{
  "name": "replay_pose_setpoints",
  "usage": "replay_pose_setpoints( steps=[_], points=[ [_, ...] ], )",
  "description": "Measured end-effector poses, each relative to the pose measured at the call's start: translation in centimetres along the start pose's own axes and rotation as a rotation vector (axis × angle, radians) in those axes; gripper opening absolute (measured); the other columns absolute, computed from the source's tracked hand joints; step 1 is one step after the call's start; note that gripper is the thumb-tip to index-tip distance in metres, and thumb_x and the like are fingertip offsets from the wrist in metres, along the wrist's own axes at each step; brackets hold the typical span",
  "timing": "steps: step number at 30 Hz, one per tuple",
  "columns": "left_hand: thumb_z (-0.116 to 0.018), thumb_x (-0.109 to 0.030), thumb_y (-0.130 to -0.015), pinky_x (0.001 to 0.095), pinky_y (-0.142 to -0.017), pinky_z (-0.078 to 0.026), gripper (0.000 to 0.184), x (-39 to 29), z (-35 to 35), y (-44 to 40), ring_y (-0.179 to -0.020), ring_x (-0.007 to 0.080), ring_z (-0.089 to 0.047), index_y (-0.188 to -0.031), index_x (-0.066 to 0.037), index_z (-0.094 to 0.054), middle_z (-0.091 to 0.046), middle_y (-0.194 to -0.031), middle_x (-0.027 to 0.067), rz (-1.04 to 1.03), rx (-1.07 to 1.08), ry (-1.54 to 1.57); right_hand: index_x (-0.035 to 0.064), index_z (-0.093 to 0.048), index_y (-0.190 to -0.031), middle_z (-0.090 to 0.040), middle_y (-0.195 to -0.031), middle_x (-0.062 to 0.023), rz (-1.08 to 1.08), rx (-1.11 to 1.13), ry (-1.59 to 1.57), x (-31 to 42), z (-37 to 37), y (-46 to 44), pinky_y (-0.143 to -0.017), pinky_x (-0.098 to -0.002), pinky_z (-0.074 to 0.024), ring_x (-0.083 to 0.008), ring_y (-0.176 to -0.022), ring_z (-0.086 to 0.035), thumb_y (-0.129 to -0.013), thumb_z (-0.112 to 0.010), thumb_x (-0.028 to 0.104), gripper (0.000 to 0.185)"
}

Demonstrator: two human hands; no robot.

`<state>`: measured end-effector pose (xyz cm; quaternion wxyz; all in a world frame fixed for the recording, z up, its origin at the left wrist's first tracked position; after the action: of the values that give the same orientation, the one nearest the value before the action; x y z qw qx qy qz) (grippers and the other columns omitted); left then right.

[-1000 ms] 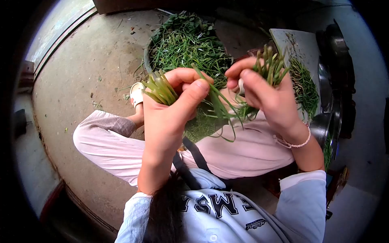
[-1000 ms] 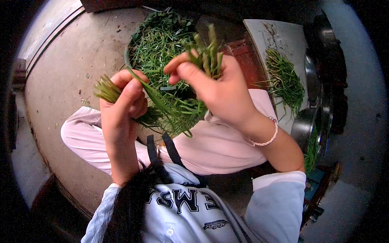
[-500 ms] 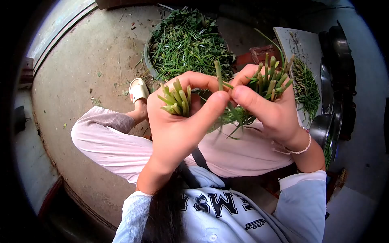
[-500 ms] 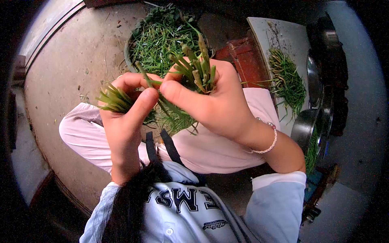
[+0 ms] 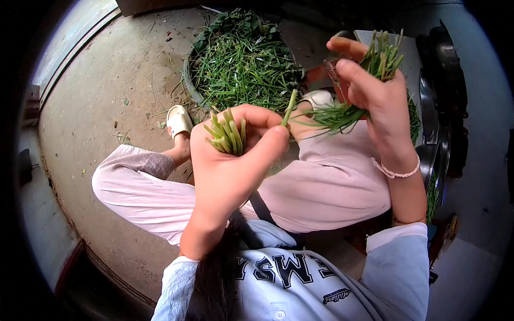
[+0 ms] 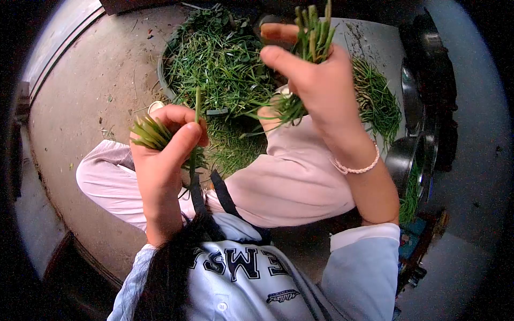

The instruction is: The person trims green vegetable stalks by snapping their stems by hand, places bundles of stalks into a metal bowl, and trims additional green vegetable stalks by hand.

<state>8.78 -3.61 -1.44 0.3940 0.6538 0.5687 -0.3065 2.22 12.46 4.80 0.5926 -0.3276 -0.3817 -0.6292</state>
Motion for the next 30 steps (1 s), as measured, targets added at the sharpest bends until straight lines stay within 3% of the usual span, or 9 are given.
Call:
replay_pose_setpoints(
  steps=[1,5,6,8,12,17,24,26,30],
  points=[
    [-0.057,0.0,-0.071,0.0123,-0.044,-0.032,0.004,0.0,0.0,0.0,-0.049,-0.0007,-0.043,-0.074,0.003,-0.056,-0.053,-0.061,-0.0021,0.028,0.005,0.024,0.0038,-0.061,-0.085,-0.054,-0.063,0.0036,-0.032,0.043,0.008,-0.1,0.3,0.3,-0.044,-0.0152,-0.0313,-0.0012,-0.049,-0.042,-0.07,-0.061,0.009,0.015],
    [-0.057,-0.001,-0.072,0.0131,-0.048,-0.037,0.007,-0.5,-0.3,0.0,-0.054,0.0018,-0.048,-0.076,0.004,-0.056,-0.056,-0.063,0.0005,0.051,0.016,0.097,0.0019,-0.061,-0.083,-0.059,-0.071,-0.0007,0.065,0.273,-0.054,1.1,-1.6,2.0,-0.058,-0.0186,-0.0418,-0.006,-0.064,-0.052,-0.069,-0.063,0.007,0.014],
    [-0.057,-0.001,-0.072,0.0131,-0.048,-0.037,0.007,-0.6,-0.4,0.0,-0.054,0.0018,-0.048,-0.076,0.004,-0.056,-0.056,-0.063,0.0005,0.051,0.017,0.098,-0.0005,-0.057,-0.081,-0.055,-0.073,-0.004,0.201,0.339,-0.088,0.8,-2.1,2.2,-0.056,-0.0198,-0.0379,-0.0075,-0.062,-0.048,-0.071,-0.057,0.008,0.013],
    [-0.056,-0.001,-0.073,0.0137,-0.051,-0.039,0.007,-0.6,-0.6,0.1,-0.057,0.0033,-0.05,-0.077,0.004,-0.056,-0.056,-0.064,0.0018,0.077,0.035,0.113,-0.0017,-0.057,-0.078,-0.055,-0.075,-0.006,0.094,0.408,-0.195,0.8,-2.7,2.7,-0.064,-0.0235,-0.0402,-0.0112,-0.071,-0.05,-0.071,-0.058,0.007,0.011],
    [-0.057,-0.001,-0.073,0.0134,-0.049,-0.037,0.007,0.2,-0.8,0.1,-0.055,0.0023,-0.048,-0.078,0.004,-0.056,-0.056,-0.064,0.0007,0.011,0.071,0.115,-0.0021,-0.057,-0.076,-0.055,-0.072,-0.0055,0.058,0.432,-0.275,0.6,-3.1,2.7,-0.062,-0.0225,-0.04,-0.0106,-0.069,-0.05,-0.071,-0.057,0.006,0.009],
    [-0.057,-0.002,-0.073,0.0149,-0.046,-0.033,0.004,-0.5,-0.6,0.1,-0.052,0.0016,-0.043,-0.072,0.002,-0.057,-0.054,-0.061,-0.0014,-0.26,0.054,-0.198,-0.0021,-0.056,-0.073,-0.055,-0.071,-0.0059,0.111,0.453,-0.185,0.5,-3.0,2.5,-0.059,-0.0222,-0.04,-0.0104,-0.066,-0.05,-0.073,-0.059,0.007,0.01],
    [-0.056,0.0,-0.073,0.017,-0.046,-0.036,0.004,-1.0,-0.6,0.2,-0.053,0.0027,-0.044,-0.07,0.003,-0.056,-0.053,-0.059,-0.0009,-0.21,0.046,-0.285,-0.0025,-0.054,-0.073,-0.055,-0.071,-0.0071,0.174,0.431,-0.19,-0.3,-3.2,2.4,-0.058,-0.0225,-0.0399,-0.011,-0.065,-0.05,-0.074,-0.059,0.008,0.011],
    [-0.054,0.0,-0.074,0.0172,-0.048,-0.037,0.006,-0.8,-0.6,0.2,-0.054,0.003,-0.045,-0.069,0.003,-0.056,-0.052,-0.058,-0.0003,-0.121,0.063,-0.215,-0.0019,-0.058,-0.077,-0.058,-0.068,-0.0014,0.146,0.419,-0.26,-0.6,-3.2,2.3,-0.055,-0.0195,-0.043,-0.0051,-0.063,-0.052,-0.071,-0.062,0.005,0.01],
    [-0.053,-0.004,-0.074,0.0183,-0.046,-0.035,0.011,-0.8,-0.8,0.2,-0.051,0.0073,-0.046,-0.066,0.004,-0.056,-0.053,-0.059,0.0034,-0.075,0.048,-0.181,-0.0021,-0.056,-0.077,-0.058,-0.07,-0.0014,0.127,0.467,-0.241,-0.3,-3.1,2.2,-0.056,-0.0192,-0.0429,-0.0053,-0.065,-0.052,-0.072,-0.06,0.005,0.009]
  ],
)
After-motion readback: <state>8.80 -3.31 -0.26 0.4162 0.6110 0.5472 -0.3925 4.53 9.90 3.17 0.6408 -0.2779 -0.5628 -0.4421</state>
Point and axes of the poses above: each hand's wrist, its own y-axis away from the middle knuckle, its own z-axis out of the back of the hand, x = y × z, the point moved 3 cm from there along -y, towards the middle knuckle
